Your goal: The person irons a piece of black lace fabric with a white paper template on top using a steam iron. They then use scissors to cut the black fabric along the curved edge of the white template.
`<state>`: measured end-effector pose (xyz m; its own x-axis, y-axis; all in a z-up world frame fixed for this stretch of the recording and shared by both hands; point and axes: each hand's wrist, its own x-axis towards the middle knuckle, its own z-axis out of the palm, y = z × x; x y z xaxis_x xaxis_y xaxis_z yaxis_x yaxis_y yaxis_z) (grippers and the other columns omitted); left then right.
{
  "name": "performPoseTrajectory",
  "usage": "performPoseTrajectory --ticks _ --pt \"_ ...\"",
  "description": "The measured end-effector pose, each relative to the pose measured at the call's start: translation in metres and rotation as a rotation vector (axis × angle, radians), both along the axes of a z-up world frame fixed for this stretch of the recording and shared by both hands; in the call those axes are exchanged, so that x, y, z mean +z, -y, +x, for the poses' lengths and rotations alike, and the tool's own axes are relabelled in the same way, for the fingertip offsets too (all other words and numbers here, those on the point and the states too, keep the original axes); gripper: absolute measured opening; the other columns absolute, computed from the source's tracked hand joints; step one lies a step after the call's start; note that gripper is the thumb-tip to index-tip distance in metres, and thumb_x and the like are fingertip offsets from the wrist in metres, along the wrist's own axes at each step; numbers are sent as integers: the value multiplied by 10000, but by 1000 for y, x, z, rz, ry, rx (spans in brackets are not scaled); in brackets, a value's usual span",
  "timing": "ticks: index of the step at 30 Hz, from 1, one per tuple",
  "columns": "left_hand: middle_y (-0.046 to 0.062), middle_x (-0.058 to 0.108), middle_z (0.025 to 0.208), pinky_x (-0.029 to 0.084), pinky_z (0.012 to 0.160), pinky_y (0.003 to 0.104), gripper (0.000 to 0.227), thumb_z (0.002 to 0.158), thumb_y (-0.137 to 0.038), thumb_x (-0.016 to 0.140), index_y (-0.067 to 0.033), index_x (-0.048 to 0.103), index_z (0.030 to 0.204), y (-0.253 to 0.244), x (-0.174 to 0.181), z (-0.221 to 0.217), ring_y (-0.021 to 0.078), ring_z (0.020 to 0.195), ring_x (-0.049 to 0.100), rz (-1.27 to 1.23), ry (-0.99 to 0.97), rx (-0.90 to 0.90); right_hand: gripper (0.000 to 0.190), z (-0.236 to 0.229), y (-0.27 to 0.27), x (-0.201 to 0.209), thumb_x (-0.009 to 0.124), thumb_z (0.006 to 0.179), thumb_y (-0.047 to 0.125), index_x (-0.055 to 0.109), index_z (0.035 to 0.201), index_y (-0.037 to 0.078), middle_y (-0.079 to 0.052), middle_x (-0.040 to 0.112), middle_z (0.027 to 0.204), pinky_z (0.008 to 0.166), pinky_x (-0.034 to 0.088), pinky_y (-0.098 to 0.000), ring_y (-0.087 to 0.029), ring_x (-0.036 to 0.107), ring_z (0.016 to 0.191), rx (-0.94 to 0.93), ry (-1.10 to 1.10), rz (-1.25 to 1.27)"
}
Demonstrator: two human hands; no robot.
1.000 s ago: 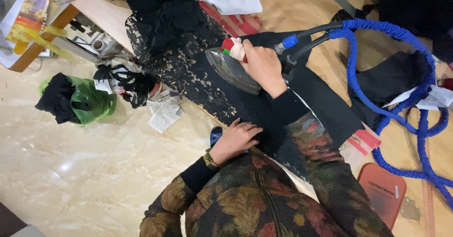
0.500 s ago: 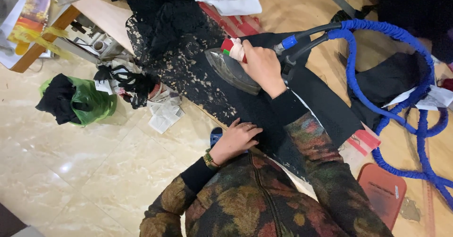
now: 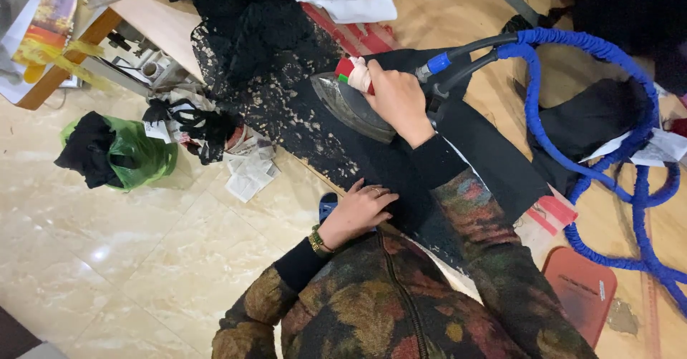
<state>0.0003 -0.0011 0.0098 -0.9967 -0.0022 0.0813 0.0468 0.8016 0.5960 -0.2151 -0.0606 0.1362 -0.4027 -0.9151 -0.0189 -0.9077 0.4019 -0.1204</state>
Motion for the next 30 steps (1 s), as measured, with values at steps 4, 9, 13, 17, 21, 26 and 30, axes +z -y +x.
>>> performPoseTrajectory --ticks 4,9,13,17,21,26,30 --pt "103 734 1167 437 1054 654 468 866 -398 733 -182 664 1275 1 4 0 322 1170 686 -4 -27 13 427 -2 0 -6 755 884 165 632 1258 0 -230 761 878 722 604 -509 -426 761 821 -9 3 0" --pt "129 731 1176 420 1062 670 442 909 -369 708 -167 657 1298 1 6 -3 348 1163 686 41 -9 -20 427 -7 -8 -12 752 888 163 616 1255 -8 -242 755 886 734 597 -541 -445 753 831 -25 25 21" --pt "142 726 1184 414 1062 681 443 931 -356 693 -162 643 1327 1 12 -7 369 1166 681 61 -12 -52 431 -9 -23 -4 752 888 157 610 1257 -15 -239 755 893 743 593 -541 -446 751 842 -34 42 43" --pt "171 708 1215 393 1076 692 428 970 -323 663 -124 629 1348 3 29 -10 402 1188 659 98 34 -120 418 -14 -45 2 752 888 190 617 1241 12 -217 756 868 733 594 -544 -437 754 826 -67 11 72" --pt "162 704 1225 392 1084 683 440 987 -331 649 -124 615 1374 1 37 -13 391 1199 655 81 53 -166 436 -21 -77 2 740 886 192 617 1269 24 -213 755 851 712 590 -542 -435 753 808 -98 0 80" --pt "172 683 1259 376 1109 659 433 1022 -339 608 -121 594 1395 -2 38 -16 392 1235 631 81 88 -216 462 -24 -117 10 738 874 202 628 1292 37 -209 756 842 713 590 -537 -428 758 812 -135 -19 124" --pt "175 682 1257 367 1119 643 421 1029 -328 613 -108 606 1388 -5 41 -17 389 1244 623 87 91 -225 466 -23 -147 17 725 873 201 636 1295 25 -224 755 847 722 590 -542 -442 754 811 -165 -22 159"
